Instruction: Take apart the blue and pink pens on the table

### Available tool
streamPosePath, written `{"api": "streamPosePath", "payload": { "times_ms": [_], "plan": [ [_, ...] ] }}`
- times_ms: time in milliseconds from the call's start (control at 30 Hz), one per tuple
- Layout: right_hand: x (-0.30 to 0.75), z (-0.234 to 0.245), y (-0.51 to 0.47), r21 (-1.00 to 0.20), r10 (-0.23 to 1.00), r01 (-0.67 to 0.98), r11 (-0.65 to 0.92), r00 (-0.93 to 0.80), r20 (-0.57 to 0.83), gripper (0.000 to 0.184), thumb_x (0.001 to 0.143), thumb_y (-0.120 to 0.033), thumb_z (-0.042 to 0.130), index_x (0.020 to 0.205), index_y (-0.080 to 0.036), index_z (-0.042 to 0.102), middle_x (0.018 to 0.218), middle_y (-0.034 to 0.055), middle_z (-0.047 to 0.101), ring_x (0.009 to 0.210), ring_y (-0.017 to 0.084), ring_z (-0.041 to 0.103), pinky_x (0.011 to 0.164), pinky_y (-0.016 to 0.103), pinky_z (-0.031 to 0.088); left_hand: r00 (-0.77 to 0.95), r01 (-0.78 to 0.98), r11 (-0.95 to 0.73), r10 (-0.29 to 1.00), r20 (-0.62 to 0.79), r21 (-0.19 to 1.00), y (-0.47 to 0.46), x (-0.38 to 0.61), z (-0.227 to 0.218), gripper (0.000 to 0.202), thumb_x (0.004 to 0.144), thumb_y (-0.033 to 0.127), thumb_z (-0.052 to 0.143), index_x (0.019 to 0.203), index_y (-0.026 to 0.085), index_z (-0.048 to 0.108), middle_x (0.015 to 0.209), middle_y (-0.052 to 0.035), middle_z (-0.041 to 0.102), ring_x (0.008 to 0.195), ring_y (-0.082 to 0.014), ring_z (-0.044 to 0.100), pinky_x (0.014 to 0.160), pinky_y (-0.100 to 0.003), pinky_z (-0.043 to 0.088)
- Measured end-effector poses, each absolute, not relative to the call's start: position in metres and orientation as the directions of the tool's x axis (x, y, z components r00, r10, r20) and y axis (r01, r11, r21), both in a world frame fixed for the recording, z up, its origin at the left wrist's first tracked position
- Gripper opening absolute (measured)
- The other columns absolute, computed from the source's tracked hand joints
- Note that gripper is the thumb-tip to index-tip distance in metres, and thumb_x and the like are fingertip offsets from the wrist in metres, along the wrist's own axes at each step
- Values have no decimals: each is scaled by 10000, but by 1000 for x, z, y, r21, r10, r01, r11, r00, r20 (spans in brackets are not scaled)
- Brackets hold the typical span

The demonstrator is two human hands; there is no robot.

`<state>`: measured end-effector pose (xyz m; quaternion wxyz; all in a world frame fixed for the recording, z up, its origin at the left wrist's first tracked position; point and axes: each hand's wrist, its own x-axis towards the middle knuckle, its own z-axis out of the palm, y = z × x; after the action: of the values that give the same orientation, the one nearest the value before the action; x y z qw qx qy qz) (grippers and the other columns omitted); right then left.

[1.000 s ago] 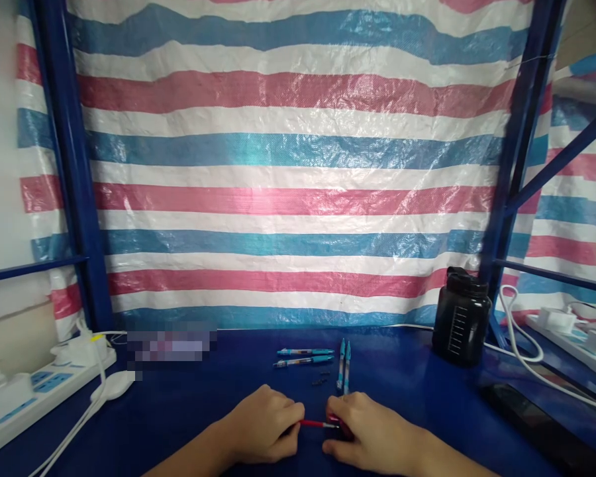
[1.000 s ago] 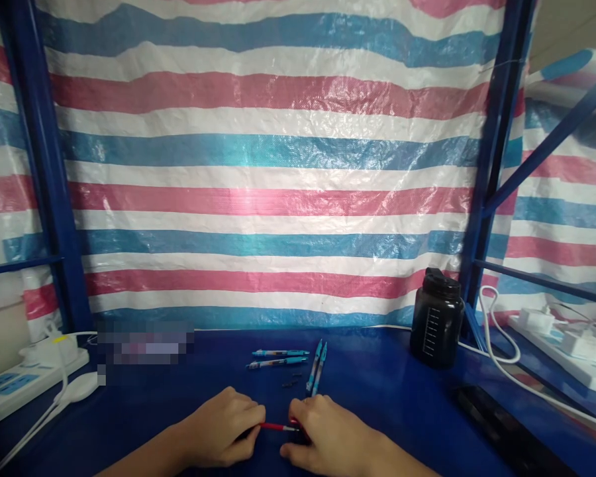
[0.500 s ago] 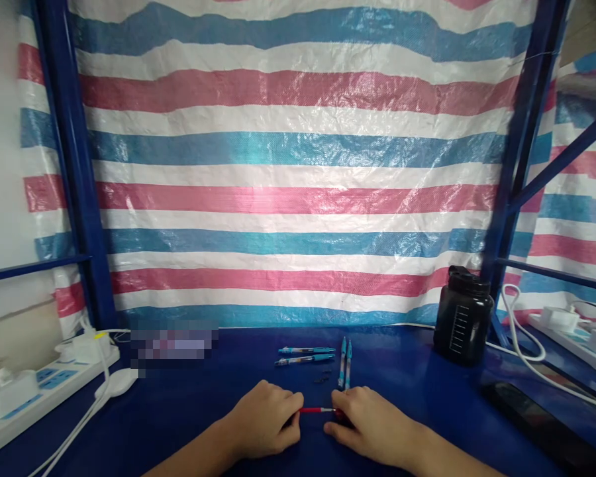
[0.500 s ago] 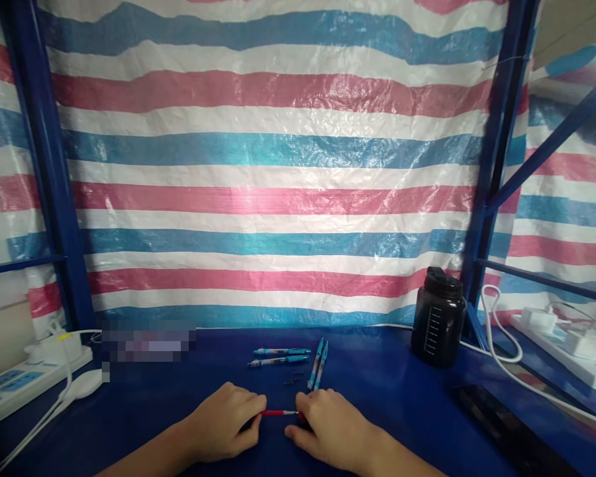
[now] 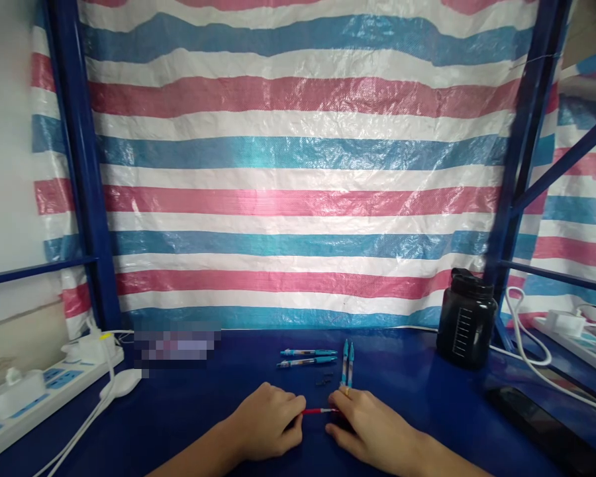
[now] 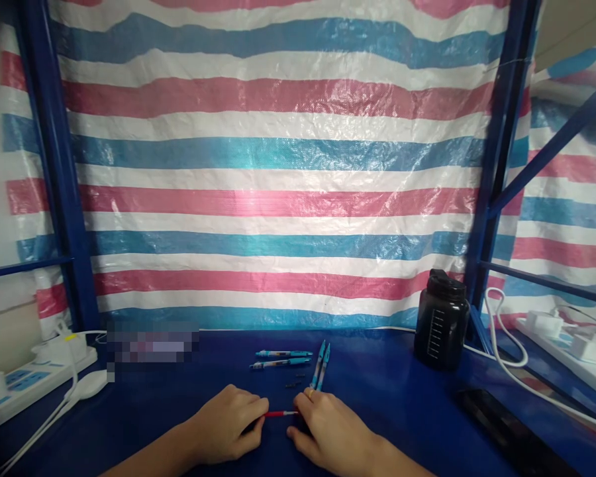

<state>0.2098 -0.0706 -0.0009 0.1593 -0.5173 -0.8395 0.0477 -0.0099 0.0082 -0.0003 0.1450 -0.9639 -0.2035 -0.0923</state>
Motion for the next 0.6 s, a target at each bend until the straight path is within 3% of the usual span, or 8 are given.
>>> {"api": "streamPosePath", "payload": {
  "times_ms": [167, 367, 467, 533, 600],
  "plan": [
    [207, -2, -72, -262, 866, 830, 492, -436, 247, 537, 806, -82, 471, 1343, -64, 476, 1183, 164, 604, 1087, 234, 582, 973, 321, 453, 895, 418, -880, 357, 267, -227, 9, -10, -2, 91, 789, 142, 478, 741, 207, 436, 647, 46, 616, 531, -140, 587, 469, -242, 330],
    [213, -15, -64, -154, 812, 817, 556, -495, 310, 567, 821, -7, 410, 1387, -38, 436, 1238, 173, 590, 1160, 238, 539, 1026, 324, 427, 896, 421, -872, 357, 263, -251, 5, -9, 1, 101, 817, 163, 484, 735, 202, 438, 631, 33, 603, 532, -147, 582, 482, -234, 344],
    [215, -24, -61, 54, 717, 777, 627, -603, 350, 570, 835, 28, 398, 1402, -35, 401, 1253, 196, 587, 1113, 258, 572, 955, 342, 483, 906, 408, -870, 349, 240, -276, 3, -9, 2, 106, 831, 176, 494, 737, 198, 451, 637, 31, 605, 542, -151, 589, 471, -244, 337],
    [215, -25, -61, 200, 682, 764, 614, -640, 353, 570, 831, 42, 424, 1393, -52, 414, 1180, 188, 627, 972, 261, 638, 815, 330, 536, 914, 389, -871, 324, 244, -300, 4, -10, 2, 101, 855, 179, 487, 757, 195, 469, 667, 19, 616, 562, -159, 597, 474, -259, 350],
    [213, -22, -63, 264, 698, 778, 570, -628, 345, 565, 838, 39, 449, 1388, -88, 430, 1033, 140, 674, 790, 230, 671, 657, 291, 536, 918, 366, -873, 282, 278, -322, 4, -11, 0, 80, 896, 170, 457, 830, 186, 500, 728, -2, 633, 613, -171, 611, 500, -272, 379]
  ]
}}
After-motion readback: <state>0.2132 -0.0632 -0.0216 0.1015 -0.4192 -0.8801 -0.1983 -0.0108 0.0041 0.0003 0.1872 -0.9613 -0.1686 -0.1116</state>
